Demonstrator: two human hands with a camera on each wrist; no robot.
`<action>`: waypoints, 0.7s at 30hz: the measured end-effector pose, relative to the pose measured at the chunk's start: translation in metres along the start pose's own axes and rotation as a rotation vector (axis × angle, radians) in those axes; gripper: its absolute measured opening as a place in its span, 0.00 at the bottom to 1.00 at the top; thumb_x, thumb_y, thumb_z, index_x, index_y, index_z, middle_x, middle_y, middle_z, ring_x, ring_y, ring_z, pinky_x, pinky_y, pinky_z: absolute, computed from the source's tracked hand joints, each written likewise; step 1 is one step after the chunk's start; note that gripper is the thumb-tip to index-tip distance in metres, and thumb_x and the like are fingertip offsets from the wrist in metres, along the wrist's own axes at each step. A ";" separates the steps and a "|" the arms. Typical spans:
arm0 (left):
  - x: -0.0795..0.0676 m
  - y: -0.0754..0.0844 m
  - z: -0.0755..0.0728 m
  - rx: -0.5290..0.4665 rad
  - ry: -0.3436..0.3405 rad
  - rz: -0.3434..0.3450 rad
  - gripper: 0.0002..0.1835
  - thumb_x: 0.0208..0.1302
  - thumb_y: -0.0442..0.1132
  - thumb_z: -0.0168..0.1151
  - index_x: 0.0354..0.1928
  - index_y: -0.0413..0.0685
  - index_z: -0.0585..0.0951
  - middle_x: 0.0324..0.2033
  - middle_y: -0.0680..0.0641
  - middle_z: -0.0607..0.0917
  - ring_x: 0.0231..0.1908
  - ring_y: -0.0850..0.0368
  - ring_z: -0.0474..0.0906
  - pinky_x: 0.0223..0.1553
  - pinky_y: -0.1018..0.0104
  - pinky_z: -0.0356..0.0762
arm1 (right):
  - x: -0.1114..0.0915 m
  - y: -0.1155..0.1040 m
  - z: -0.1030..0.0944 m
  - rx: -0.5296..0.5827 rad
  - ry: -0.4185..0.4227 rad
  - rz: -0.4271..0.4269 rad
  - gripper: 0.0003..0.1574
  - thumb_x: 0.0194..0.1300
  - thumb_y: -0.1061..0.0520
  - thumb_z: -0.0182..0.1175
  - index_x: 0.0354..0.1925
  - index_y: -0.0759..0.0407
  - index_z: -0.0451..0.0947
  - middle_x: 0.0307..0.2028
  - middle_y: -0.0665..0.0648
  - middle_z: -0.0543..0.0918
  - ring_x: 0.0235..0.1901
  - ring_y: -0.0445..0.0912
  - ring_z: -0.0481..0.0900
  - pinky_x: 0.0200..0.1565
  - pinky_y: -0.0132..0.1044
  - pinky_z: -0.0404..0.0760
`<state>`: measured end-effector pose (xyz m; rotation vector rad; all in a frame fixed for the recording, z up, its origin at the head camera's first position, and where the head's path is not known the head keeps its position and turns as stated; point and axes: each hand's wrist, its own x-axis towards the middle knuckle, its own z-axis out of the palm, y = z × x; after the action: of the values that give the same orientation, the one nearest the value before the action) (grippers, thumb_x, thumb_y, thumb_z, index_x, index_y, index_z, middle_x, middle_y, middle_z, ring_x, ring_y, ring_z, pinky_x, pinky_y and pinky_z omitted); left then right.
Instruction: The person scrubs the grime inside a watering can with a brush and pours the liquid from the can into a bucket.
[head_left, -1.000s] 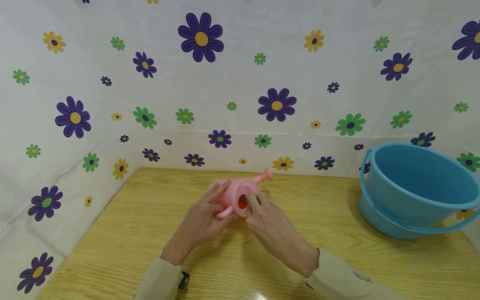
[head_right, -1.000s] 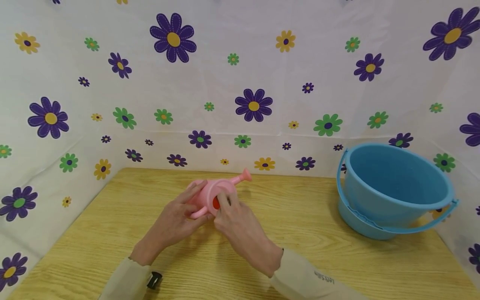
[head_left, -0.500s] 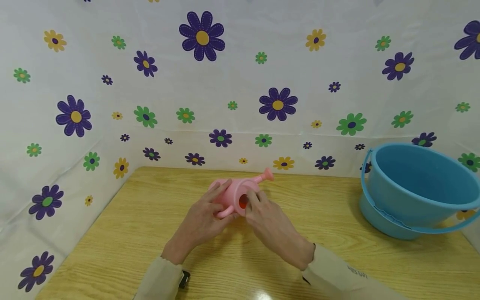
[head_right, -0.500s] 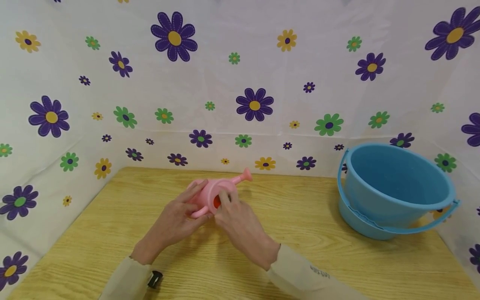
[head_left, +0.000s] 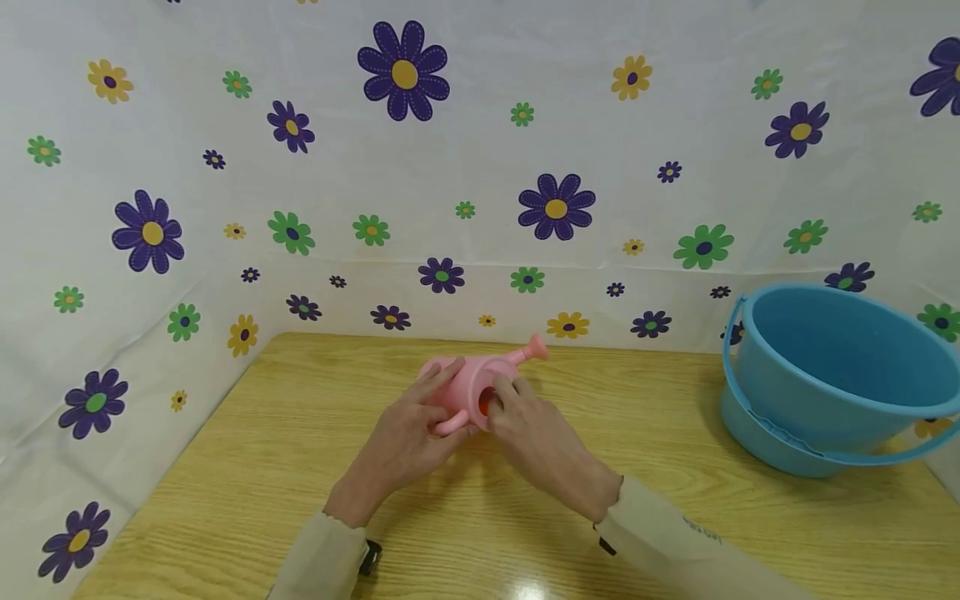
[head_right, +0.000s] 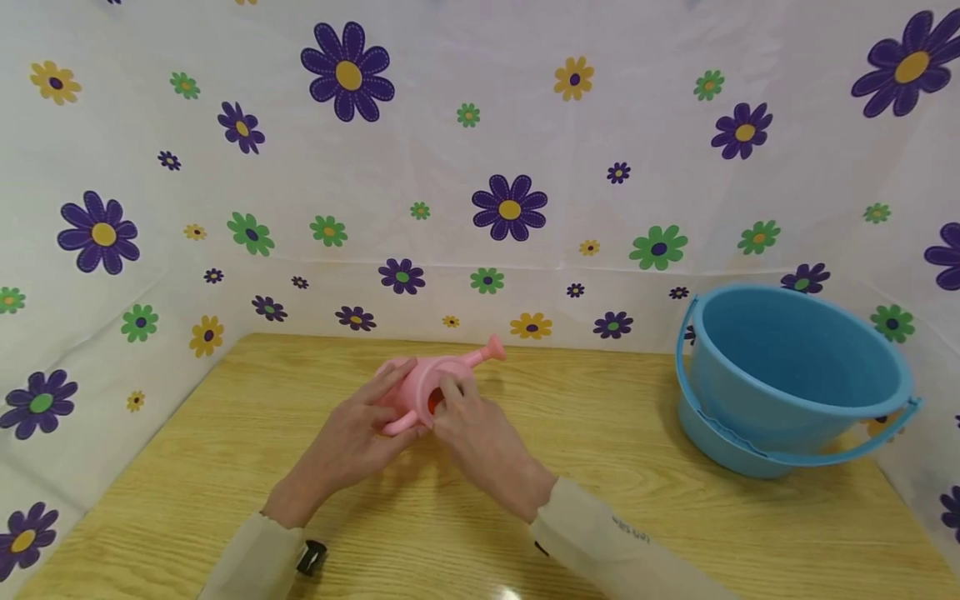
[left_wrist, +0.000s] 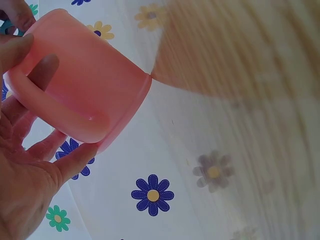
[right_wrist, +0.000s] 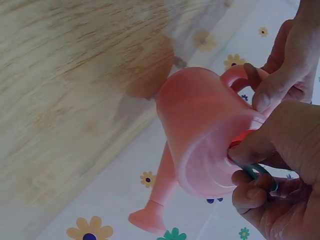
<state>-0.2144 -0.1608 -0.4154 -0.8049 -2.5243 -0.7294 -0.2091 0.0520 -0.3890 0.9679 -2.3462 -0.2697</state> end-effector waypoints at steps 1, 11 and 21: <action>0.000 0.000 0.000 0.001 0.000 -0.002 0.18 0.61 0.50 0.75 0.26 0.40 0.89 0.74 0.44 0.71 0.76 0.37 0.63 0.67 0.50 0.74 | 0.000 0.001 0.002 0.027 0.015 0.001 0.09 0.62 0.59 0.73 0.41 0.61 0.86 0.40 0.56 0.76 0.36 0.46 0.73 0.29 0.24 0.80; 0.000 -0.001 -0.001 0.000 0.007 -0.013 0.18 0.61 0.50 0.75 0.27 0.39 0.89 0.75 0.45 0.71 0.76 0.38 0.63 0.68 0.49 0.72 | -0.001 0.004 0.009 0.413 0.133 0.094 0.23 0.52 0.63 0.79 0.45 0.62 0.79 0.40 0.56 0.82 0.38 0.48 0.81 0.41 0.34 0.88; 0.000 -0.001 0.000 -0.022 0.009 -0.017 0.18 0.61 0.49 0.76 0.25 0.40 0.88 0.75 0.44 0.70 0.76 0.37 0.63 0.70 0.47 0.70 | 0.002 0.004 0.010 0.516 0.191 0.156 0.29 0.54 0.67 0.77 0.51 0.63 0.74 0.38 0.60 0.85 0.33 0.47 0.84 0.39 0.35 0.89</action>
<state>-0.2151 -0.1621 -0.4159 -0.7866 -2.5225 -0.7656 -0.2182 0.0536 -0.3942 0.9772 -2.3365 0.4921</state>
